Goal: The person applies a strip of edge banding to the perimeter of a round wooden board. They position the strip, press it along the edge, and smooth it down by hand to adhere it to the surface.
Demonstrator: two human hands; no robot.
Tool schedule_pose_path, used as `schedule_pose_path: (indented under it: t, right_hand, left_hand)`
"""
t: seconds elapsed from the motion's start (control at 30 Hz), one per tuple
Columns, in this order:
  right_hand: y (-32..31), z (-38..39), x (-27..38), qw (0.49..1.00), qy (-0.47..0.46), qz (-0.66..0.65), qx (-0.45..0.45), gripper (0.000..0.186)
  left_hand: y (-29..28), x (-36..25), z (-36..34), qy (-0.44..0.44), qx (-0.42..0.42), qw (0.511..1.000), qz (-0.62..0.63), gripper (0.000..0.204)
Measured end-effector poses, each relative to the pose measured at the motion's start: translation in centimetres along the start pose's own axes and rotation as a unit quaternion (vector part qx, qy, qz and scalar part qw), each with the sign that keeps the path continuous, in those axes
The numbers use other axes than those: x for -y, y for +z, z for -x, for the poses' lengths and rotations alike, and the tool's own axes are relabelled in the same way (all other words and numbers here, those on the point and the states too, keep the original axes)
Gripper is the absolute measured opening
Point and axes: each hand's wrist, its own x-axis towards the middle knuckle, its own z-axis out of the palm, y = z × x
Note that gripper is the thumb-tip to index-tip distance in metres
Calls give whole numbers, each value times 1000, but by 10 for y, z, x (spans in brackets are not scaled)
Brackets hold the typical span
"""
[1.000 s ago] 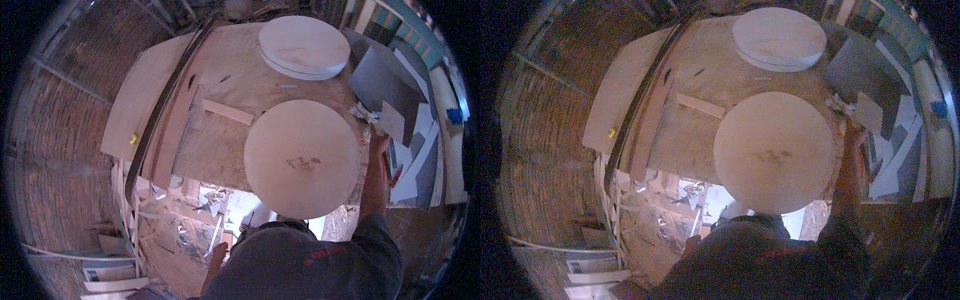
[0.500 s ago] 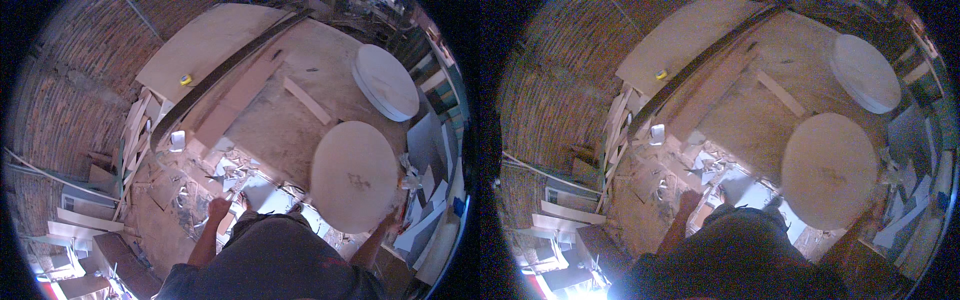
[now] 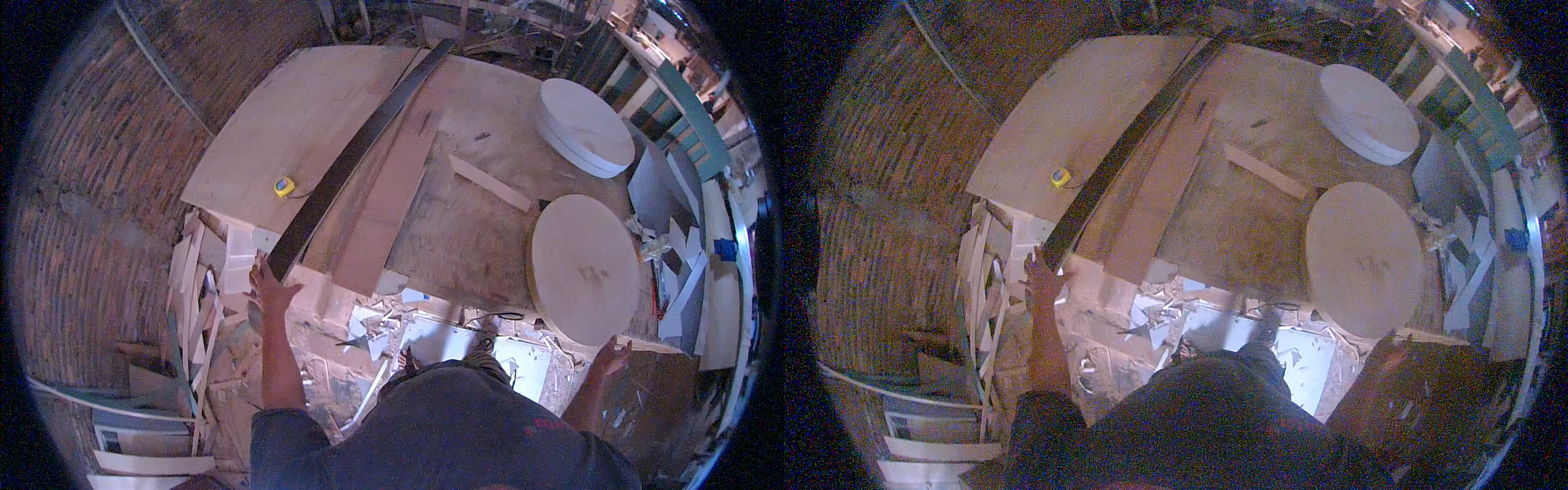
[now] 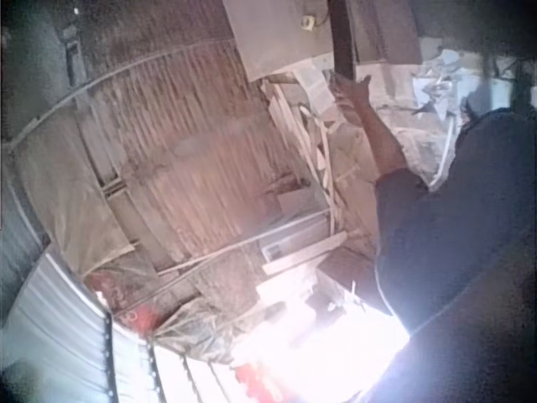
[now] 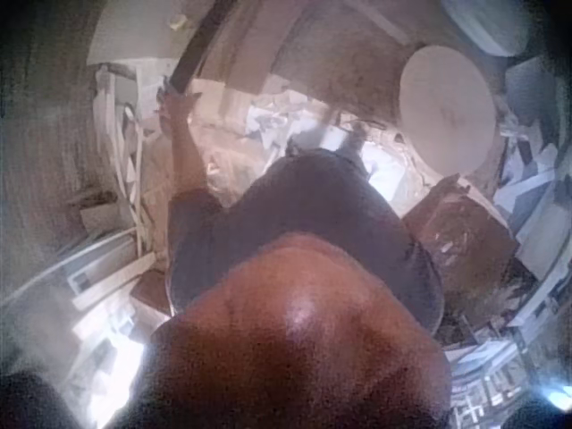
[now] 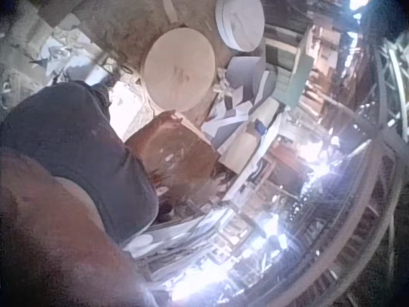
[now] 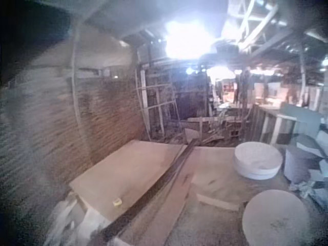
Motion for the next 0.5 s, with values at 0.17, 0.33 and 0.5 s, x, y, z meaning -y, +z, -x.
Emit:
schedule_pose_path:
  t: [0.17, 0.33, 0.5]
  right_hand:
    - [0, 47, 61, 999, 37, -28, 11, 65]
    - [-4, 50, 140, 993, 41, -109, 21, 59]
    - [0, 11, 243, 978, -54, -200, -3, 53]
  left_hand:
    - [-9, 81, -60, -14, 74, 996, -45, 119]
    - [-16, 97, -53, 52, -13, 997, -56, 112]
    - [-34, 82, -36, 102, -38, 994, 11, 92]
